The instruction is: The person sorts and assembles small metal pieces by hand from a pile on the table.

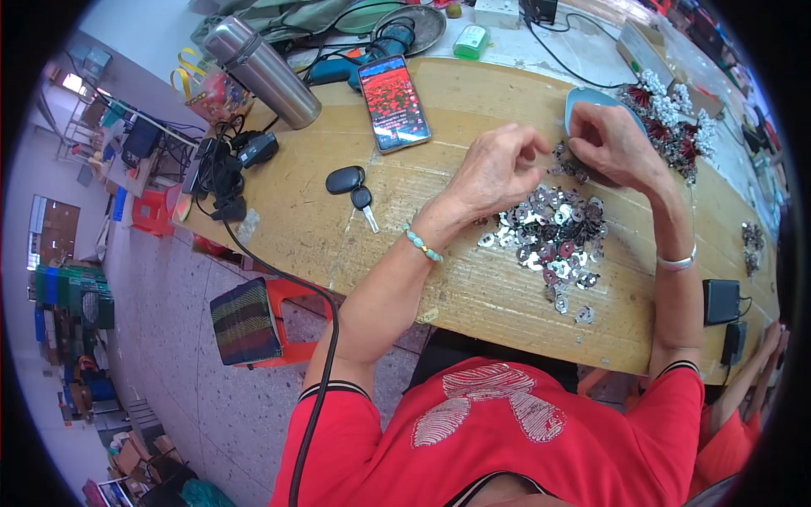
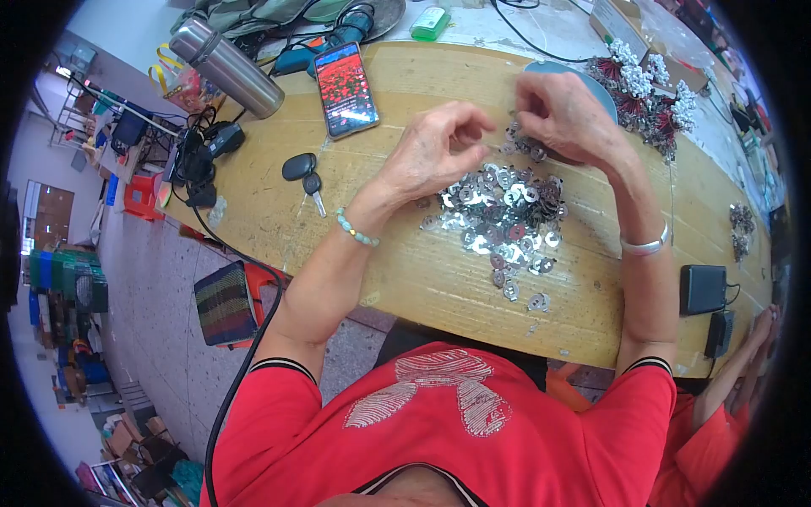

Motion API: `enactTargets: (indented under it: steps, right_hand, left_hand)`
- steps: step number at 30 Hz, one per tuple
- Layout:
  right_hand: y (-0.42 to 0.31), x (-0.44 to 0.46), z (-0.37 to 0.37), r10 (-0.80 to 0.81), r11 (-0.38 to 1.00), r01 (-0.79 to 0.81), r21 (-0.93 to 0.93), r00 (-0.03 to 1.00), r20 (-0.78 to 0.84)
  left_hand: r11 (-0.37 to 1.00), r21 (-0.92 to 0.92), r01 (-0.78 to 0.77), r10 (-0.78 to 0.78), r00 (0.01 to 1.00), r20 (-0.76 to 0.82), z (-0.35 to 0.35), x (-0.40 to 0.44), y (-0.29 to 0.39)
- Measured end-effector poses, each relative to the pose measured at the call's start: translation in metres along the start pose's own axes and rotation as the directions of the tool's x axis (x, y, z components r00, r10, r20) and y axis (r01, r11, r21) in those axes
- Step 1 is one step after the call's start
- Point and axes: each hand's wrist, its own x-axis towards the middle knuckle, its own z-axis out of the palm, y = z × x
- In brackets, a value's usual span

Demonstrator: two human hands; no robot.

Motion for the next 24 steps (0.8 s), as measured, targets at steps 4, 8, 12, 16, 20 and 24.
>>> enactTargets:
  steps: [4,8,12,16,20,24]
  right_hand:
    - [0.024,0.003,-0.005,-0.06,0.937,0.01,-0.348,0.989,-0.132]
    - [0.014,-0.004,-0.001,-0.113,0.937,0.047,-0.346,0.979,-0.171]
    - [-0.009,-0.006,-0.001,-0.059,0.983,0.062,-0.175,0.998,0.028]
    - [-0.014,-0.007,0.0,-0.049,0.995,0.058,-0.082,0.992,0.113]
    - [-0.011,-0.007,0.002,-0.096,0.994,0.105,-0.042,0.981,0.169]
    - [-0.016,-0.008,0.002,-0.113,0.993,0.105,0.048,0.966,0.234]
  left_hand:
    - [0.951,0.265,-0.161,0.113,0.976,0.186,-0.003,-0.005,-0.004]
    - [0.963,0.233,-0.134,0.083,0.972,0.218,-0.003,-0.004,-0.003]
    - [0.965,0.227,-0.136,0.084,0.971,0.222,-0.002,-0.003,-0.003]
    - [0.972,0.186,-0.142,0.105,0.975,0.197,-0.002,-0.002,-0.003]
    - [0.991,0.107,-0.086,0.071,0.988,0.14,-0.002,-0.001,-0.003]
    - [0.996,-0.052,0.065,-0.062,0.996,0.061,-0.004,0.0,0.004]
